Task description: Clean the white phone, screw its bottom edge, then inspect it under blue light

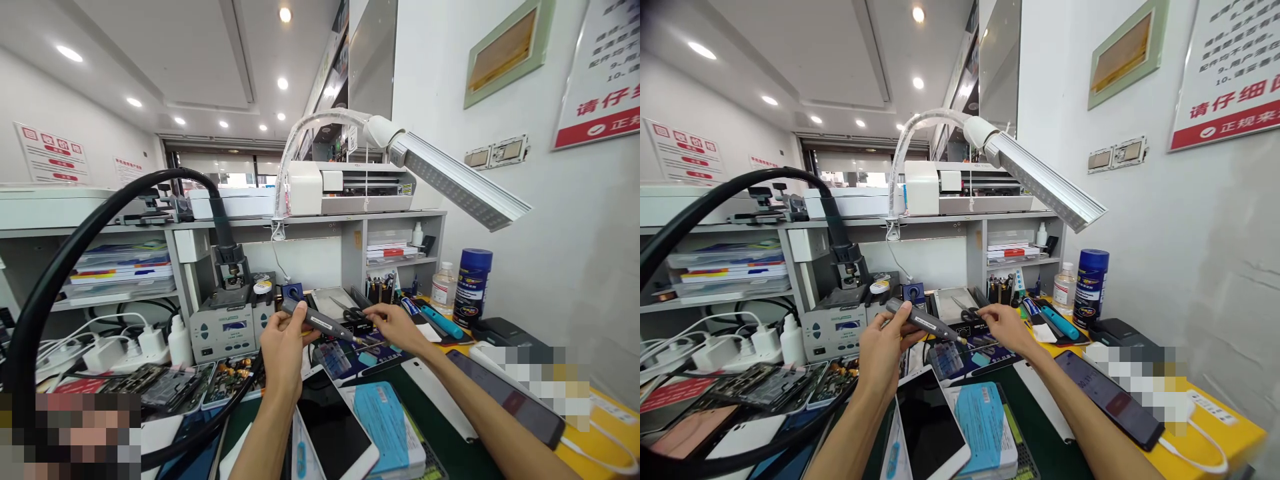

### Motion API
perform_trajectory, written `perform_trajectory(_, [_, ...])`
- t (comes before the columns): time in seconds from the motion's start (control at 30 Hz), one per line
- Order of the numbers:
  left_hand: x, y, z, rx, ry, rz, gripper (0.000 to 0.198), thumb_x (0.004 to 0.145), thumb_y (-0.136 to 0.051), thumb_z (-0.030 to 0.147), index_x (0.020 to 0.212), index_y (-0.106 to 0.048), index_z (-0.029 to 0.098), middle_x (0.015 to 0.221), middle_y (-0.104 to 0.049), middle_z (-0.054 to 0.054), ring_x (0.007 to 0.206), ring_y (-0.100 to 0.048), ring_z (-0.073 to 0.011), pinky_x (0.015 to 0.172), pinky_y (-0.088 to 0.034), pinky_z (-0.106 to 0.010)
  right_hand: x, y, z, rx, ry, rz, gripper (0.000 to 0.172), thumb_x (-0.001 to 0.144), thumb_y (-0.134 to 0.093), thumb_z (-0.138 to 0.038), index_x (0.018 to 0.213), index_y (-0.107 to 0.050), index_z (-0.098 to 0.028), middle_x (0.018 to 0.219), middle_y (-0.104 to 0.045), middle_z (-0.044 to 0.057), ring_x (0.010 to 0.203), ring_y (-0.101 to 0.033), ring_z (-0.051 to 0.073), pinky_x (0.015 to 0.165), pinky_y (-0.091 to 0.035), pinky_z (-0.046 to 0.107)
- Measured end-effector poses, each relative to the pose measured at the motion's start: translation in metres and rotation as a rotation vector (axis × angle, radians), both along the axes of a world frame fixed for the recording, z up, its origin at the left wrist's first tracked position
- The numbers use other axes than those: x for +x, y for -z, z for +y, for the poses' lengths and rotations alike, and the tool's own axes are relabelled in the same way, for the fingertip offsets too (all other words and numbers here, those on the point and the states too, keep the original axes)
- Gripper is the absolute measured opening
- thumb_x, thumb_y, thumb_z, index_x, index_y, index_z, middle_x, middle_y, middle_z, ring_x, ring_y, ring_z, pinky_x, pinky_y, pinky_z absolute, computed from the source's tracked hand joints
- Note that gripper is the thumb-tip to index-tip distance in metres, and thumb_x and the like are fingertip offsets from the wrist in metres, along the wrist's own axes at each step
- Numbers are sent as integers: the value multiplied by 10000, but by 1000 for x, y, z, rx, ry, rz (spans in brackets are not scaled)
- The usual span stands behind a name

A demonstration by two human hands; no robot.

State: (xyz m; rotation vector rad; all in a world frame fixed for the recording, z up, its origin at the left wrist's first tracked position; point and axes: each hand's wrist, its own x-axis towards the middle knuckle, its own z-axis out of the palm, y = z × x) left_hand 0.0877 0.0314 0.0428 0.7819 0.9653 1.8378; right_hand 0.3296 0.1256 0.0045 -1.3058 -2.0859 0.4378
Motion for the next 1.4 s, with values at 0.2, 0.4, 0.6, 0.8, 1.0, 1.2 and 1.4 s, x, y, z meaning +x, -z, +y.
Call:
perform_trajectory(0.2, [14, 2, -6, 78, 190, 112, 325, 775, -776, 410, 900, -619, 154, 772, -724, -43, 800, -723, -206, 725, -635, -349, -4, -34, -37, -257, -302, 202, 381, 988, -566, -462, 1207, -641, -159, 1104, -718, 81, 982, -697, 230, 865, -563, 442])
perform_trajectory(0.4, [23, 6, -10, 194, 223, 291, 306, 843, -708, 416, 1013, -658, 166, 941, -751, -64, 884, -695, -186, 780, -572, -286, -28, -37, -70, -409, -504, 229, 370, 878, -682, -520, 830, -696, -154, 830, -759, 44, 733, -719, 203, 666, -533, 291])
perform_trajectory(0.6, [27, 10, -12, 185, 203, 471, 368, 857, -663, 495, 1005, -650, 158, 824, -739, -49, 722, -663, -166, 681, -523, -266, -38, -25, -76, -483, -522, 365, 403, 832, -710, -566, 814, -595, -180, 731, -732, 21, 576, -699, 184, 541, -511, 273])
perform_trajectory(0.8, [5, -8, -21, 145, 126, 769, 512, 859, -598, 581, 1173, -561, 179, 945, -742, -62, 909, -685, -210, 806, -500, -295, -46, -25, -81, -481, -406, 611, 444, 902, -631, -575, 864, -681, -135, 717, -679, 8, 610, -628, 125, 556, -500, 242])
perform_trajectory(1.0, [-35, 14, -47, -220, -30, 1208, 796, 677, -634, 764, 1154, -651, 126, 968, -724, -196, 976, -649, -429, 804, -443, -455, -54, -8, -67, -545, -85, 765, 318, 1004, -544, -450, 930, -621, -151, 635, -523, -79, 390, -383, 42, 358, -332, 173])
perform_trajectory(1.2, [-27, 47, -57, -400, -14, 1229, 749, 521, -711, 776, 882, -695, 120, 1099, -688, -313, 1134, -570, -540, 889, -428, -529, -68, 18, -62, -678, 12, 787, 285, 988, -588, -407, 1113, -626, -154, 932, -670, 24, 662, -638, 125, 567, -554, 269])
perform_trajectory(1.4, [-29, 54, -45, -267, 5, 910, 502, 579, -798, 569, 859, -636, 185, 910, -754, -149, 917, -701, -355, 778, -508, -391, -66, 15, -64, -726, -10, 827, 297, 982, -599, -402, 1149, -626, -158, 1022, -681, 49, 770, -673, 161, 659, -584, 324])
